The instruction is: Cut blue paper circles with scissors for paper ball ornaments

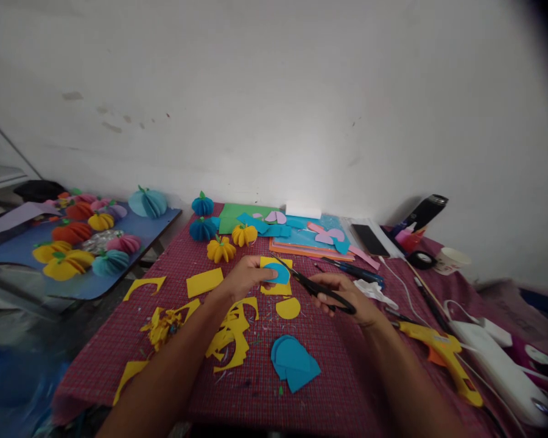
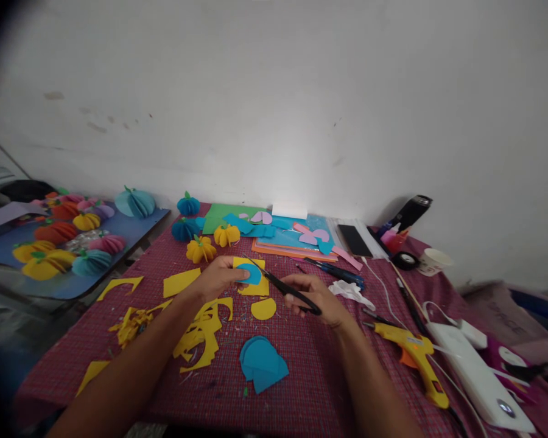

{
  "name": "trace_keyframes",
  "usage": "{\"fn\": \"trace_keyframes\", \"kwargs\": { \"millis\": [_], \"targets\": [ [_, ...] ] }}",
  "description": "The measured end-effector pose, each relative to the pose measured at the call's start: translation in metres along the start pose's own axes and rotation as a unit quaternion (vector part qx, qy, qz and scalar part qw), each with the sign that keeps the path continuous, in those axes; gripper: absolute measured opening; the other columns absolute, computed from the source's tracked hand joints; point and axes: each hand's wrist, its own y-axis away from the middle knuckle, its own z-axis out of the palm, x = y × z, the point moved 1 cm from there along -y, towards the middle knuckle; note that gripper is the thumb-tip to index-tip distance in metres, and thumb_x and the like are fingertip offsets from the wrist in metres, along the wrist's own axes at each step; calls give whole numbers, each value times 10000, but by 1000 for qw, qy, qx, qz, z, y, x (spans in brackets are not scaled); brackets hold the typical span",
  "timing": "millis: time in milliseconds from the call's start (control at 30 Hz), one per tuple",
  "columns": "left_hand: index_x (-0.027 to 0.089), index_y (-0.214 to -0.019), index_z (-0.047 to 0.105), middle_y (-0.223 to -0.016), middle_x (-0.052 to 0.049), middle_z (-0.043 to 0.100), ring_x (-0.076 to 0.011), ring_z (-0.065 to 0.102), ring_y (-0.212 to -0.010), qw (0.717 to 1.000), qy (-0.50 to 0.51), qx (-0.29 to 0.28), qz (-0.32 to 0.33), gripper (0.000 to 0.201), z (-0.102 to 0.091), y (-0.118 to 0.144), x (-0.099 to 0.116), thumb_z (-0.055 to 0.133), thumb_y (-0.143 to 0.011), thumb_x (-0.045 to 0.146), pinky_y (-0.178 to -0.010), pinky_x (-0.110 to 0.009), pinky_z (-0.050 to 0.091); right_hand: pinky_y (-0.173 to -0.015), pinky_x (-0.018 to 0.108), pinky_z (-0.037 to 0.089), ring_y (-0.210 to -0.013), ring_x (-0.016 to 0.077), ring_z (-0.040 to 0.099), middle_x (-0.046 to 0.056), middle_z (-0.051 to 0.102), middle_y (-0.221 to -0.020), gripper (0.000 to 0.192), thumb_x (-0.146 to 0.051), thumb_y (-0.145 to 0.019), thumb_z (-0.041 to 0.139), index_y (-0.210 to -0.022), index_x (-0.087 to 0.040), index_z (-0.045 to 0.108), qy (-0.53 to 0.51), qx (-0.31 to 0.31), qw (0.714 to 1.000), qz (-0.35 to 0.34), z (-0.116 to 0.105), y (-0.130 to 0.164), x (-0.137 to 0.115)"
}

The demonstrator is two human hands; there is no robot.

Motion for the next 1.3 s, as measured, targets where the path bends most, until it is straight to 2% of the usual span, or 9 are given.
{"fn": "trace_keyframes", "kwargs": {
  "millis": [400, 633, 867, 1300],
  "targets": [
    [116, -793, 728, -743, -78, 689, -135, 582, -602, 1000, -4, -22, -6, 236, 2, 3, 7, 749, -661, 311, -585, -259, 457, -399, 164, 390, -508, 86, 529, 15, 613, -713, 418, -376, -744, 718, -1080, -139, 645, 24, 9, 999, 21, -2, 3, -2],
    [104, -806, 728, -794, -109, 696, -155, 590, -638, 998, -25, -51, -13, 256, 0, 3, 3, 731, -672, 322, -577, -268, 461, -436, 174, 422, -521, 87, 539, 5, 632, -725, 454, -362, -738, 732, -1137, -168, 636, 47, -24, 998, 36, -9, 4, 0],
    [111, -721, 706, -696, -71, 663, -124, 545, -585, 997, -29, -72, -11, 194, 0, 2, 1, 727, -667, 297, -561, -246, 427, -453, 183, 436, -562, 103, 564, 24, 646, -768, 510, -382, -712, 742, -1157, -163, 622, 23, -35, 998, 38, -8, 1, 3],
    [106, -775, 729, -746, -93, 691, -142, 575, -607, 998, -22, -63, -22, 221, -1, 1, -2, 735, -659, 295, -575, -264, 442, -429, 174, 405, -528, 87, 520, 2, 614, -735, 438, -336, -748, 712, -1147, -169, 639, 62, -23, 997, 36, -7, 3, 0]
  ]
}}
